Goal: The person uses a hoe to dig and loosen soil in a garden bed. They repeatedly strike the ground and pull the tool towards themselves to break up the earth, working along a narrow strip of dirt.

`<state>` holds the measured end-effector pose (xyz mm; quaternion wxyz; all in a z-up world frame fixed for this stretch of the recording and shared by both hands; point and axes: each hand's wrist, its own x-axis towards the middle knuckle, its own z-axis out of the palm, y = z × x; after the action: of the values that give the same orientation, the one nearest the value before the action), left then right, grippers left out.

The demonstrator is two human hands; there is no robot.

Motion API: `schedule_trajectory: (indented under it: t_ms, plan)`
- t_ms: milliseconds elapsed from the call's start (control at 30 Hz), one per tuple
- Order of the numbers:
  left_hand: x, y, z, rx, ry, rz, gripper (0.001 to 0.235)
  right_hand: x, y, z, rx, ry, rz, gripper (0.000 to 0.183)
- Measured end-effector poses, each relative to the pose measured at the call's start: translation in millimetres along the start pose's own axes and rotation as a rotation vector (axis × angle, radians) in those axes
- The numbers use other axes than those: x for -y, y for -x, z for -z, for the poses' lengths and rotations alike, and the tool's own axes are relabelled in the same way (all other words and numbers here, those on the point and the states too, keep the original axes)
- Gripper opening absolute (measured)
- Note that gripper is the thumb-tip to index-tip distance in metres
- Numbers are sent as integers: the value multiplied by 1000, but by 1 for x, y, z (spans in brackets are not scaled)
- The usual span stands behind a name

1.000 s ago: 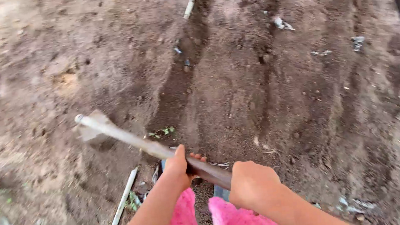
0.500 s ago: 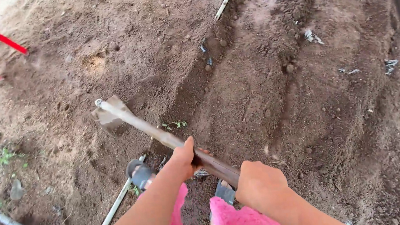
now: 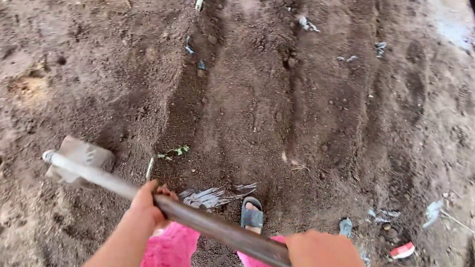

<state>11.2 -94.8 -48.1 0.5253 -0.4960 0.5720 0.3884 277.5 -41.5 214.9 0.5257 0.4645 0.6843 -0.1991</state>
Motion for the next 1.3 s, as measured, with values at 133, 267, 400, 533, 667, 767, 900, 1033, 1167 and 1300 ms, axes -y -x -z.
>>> schedule_trajectory:
  t_ms: [133, 267, 400, 533, 667, 767, 900, 1033, 1167, 1300]
  plan:
    - [27, 23, 13, -30, 37, 46, 25, 4, 25, -5, 146, 91, -232, 37]
    - [93, 15, -5, 107, 140, 220, 36, -86, 0, -70, 287, 195, -484, 45]
    - [150, 29, -18, 165, 226, 225, 37, -287, -130, -218, 346, 86, -201, 47]
    - [136, 65, 1, 105, 229, 135, 23, -135, -111, -154, 195, 794, 63, 20]
    - [59, 66, 18, -79, 60, -69, 28, -38, -11, -77, -178, -136, -152, 38]
    - [-15, 16, 27, -1, 65, -211, 22, 11, -24, -54, -303, -155, 69, 21]
    - [-54, -3, 37, 12, 112, -238, 29, 51, -19, -31, -330, -132, 145, 20]
    - [-44, -42, 33, -60, -22, -147, 15, 50, -11, -35, -314, -102, 132, 14]
    - [-16, -40, 38, 3, -164, -41, 20, 46, 1, -51, -83, -134, -5, 26]
    - [-29, -57, 51, 67, 9, 55, 21, 67, 14, -43, 80, -148, -97, 47]
